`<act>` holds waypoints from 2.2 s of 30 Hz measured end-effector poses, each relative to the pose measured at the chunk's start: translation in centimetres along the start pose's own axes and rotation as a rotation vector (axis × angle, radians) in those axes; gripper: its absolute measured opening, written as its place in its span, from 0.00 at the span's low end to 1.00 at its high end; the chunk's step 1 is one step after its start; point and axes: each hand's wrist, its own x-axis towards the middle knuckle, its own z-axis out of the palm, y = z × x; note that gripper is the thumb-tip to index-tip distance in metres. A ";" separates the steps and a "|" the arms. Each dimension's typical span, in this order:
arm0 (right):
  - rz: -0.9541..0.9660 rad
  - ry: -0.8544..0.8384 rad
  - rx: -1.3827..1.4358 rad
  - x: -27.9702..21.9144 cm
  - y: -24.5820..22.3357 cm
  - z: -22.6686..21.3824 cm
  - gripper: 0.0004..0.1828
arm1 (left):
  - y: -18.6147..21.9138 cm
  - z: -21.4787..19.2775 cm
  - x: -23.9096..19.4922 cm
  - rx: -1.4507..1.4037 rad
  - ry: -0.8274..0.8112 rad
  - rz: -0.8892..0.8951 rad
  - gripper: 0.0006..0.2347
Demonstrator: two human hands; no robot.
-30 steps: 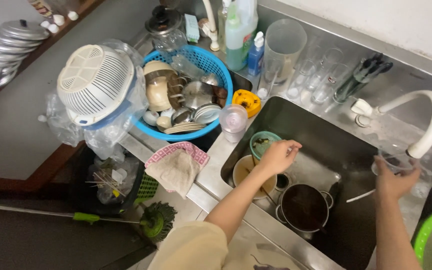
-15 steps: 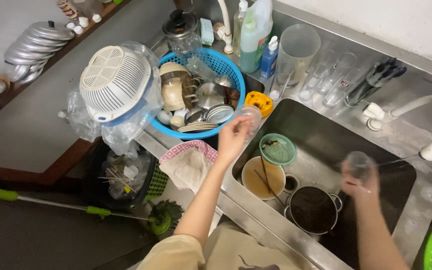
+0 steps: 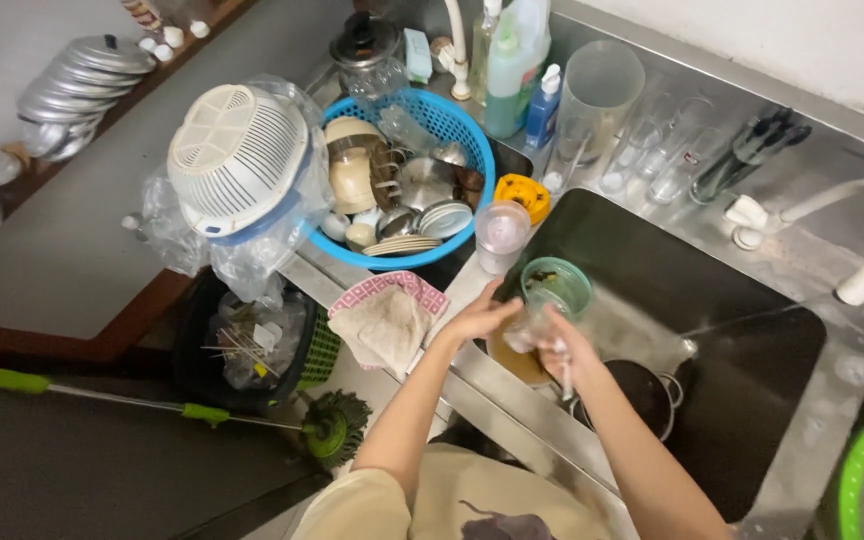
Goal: The person rinses two plastic cups in a sink, carries them to a table, and wipes the interior and exterior of both cups with a white cloth.
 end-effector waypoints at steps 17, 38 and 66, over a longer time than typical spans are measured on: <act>-0.322 0.233 -0.561 4.3 -3.3 4.3 0.30 | -6.9 -4.2 -0.5 0.124 0.538 0.445 0.44; -0.241 0.430 -0.046 13.3 1.5 5.1 0.22 | -6.8 -3.8 -2.7 0.600 0.570 0.563 0.25; -1.159 0.646 -1.500 3.3 -7.3 14.7 0.23 | -6.9 -4.5 -3.9 0.373 0.876 0.261 0.34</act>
